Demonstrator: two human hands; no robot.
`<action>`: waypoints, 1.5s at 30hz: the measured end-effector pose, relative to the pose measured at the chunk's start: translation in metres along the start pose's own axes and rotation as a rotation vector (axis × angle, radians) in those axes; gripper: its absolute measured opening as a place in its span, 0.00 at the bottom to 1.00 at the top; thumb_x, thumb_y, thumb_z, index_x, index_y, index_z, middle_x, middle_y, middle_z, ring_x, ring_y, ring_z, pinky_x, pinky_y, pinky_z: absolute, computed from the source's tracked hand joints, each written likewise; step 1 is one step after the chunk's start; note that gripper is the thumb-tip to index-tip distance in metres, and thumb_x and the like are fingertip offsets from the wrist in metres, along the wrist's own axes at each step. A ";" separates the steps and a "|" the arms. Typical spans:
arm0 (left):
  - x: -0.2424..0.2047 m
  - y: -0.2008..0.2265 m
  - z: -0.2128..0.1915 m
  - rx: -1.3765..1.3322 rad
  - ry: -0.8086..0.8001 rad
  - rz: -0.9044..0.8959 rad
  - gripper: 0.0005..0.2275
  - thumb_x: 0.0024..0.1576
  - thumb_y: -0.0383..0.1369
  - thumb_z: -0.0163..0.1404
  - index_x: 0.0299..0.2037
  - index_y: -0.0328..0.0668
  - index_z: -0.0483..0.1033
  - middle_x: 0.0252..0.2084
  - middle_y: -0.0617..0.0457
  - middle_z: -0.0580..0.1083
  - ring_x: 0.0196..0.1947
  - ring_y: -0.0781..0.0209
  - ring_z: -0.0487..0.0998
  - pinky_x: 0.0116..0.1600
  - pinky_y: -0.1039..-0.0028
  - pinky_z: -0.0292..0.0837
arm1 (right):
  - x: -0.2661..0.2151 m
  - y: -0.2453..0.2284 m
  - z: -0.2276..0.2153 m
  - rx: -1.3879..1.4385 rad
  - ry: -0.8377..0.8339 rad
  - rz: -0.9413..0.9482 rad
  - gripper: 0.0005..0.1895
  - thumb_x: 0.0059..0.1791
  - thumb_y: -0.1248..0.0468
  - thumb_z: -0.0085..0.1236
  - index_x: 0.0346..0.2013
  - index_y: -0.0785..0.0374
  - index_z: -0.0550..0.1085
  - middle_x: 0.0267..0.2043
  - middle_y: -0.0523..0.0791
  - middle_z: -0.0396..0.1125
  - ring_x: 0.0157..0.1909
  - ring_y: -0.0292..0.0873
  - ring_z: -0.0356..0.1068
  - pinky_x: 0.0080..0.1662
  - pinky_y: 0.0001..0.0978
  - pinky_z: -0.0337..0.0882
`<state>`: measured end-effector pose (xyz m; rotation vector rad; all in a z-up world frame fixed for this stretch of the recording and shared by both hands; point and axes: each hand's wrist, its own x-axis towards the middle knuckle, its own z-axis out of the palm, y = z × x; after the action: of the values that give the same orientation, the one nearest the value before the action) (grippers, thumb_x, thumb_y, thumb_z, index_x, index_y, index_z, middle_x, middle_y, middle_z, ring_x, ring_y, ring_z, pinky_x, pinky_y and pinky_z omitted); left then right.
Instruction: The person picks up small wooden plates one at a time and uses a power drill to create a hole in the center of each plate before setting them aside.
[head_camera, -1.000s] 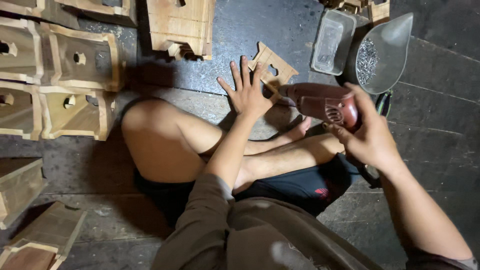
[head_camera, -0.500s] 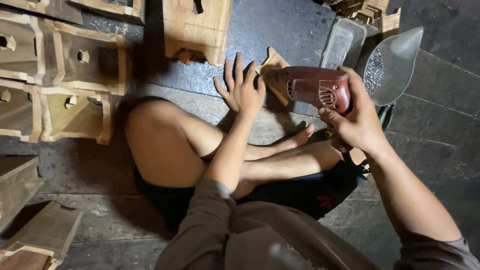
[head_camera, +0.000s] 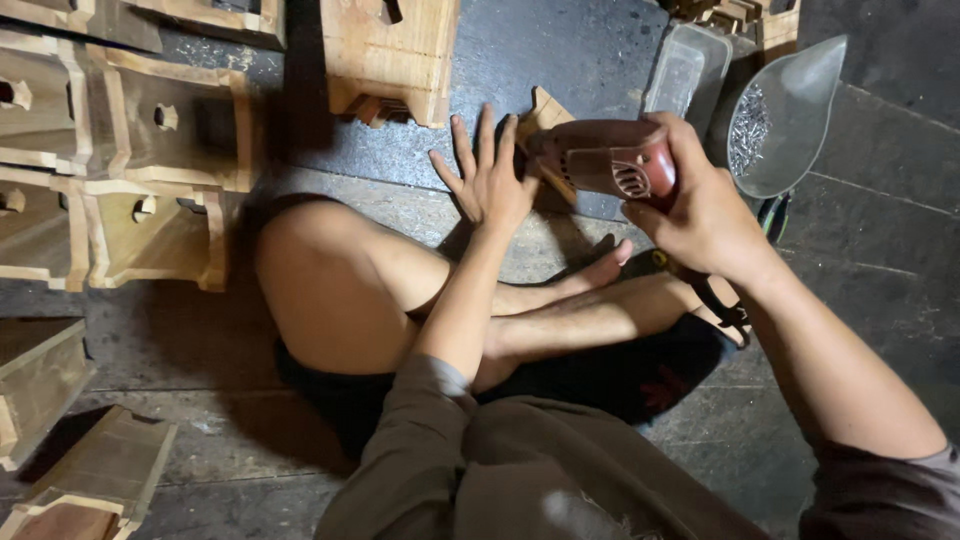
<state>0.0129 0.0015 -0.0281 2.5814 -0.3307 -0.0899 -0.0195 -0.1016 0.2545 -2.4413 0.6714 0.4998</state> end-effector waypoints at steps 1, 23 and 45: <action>-0.001 0.002 -0.004 -0.001 -0.005 0.003 0.27 0.54 0.57 0.53 0.65 0.72 0.68 0.77 0.64 0.54 0.79 0.47 0.44 0.73 0.33 0.27 | 0.000 -0.001 0.000 0.001 0.000 0.005 0.47 0.41 0.65 0.66 0.73 0.47 0.55 0.54 0.62 0.69 0.56 0.77 0.66 0.58 0.72 0.63; 0.003 0.002 -0.017 0.115 -0.256 0.085 0.41 0.55 0.59 0.50 0.78 0.61 0.49 0.80 0.60 0.42 0.79 0.38 0.32 0.71 0.28 0.21 | -0.043 0.041 -0.004 0.132 0.094 0.005 0.42 0.45 0.66 0.61 0.72 0.60 0.56 0.60 0.49 0.68 0.54 0.46 0.68 0.56 0.38 0.65; 0.012 0.015 -0.039 0.154 -0.494 0.039 0.55 0.47 0.73 0.52 0.79 0.58 0.39 0.81 0.57 0.32 0.78 0.36 0.25 0.69 0.25 0.16 | -0.030 0.030 0.001 0.090 -0.032 -0.116 0.48 0.41 0.75 0.62 0.72 0.59 0.50 0.60 0.56 0.70 0.53 0.58 0.75 0.57 0.44 0.73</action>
<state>0.0260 0.0061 0.0130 2.6754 -0.5848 -0.7192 -0.0603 -0.1122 0.2554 -2.3666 0.5246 0.4521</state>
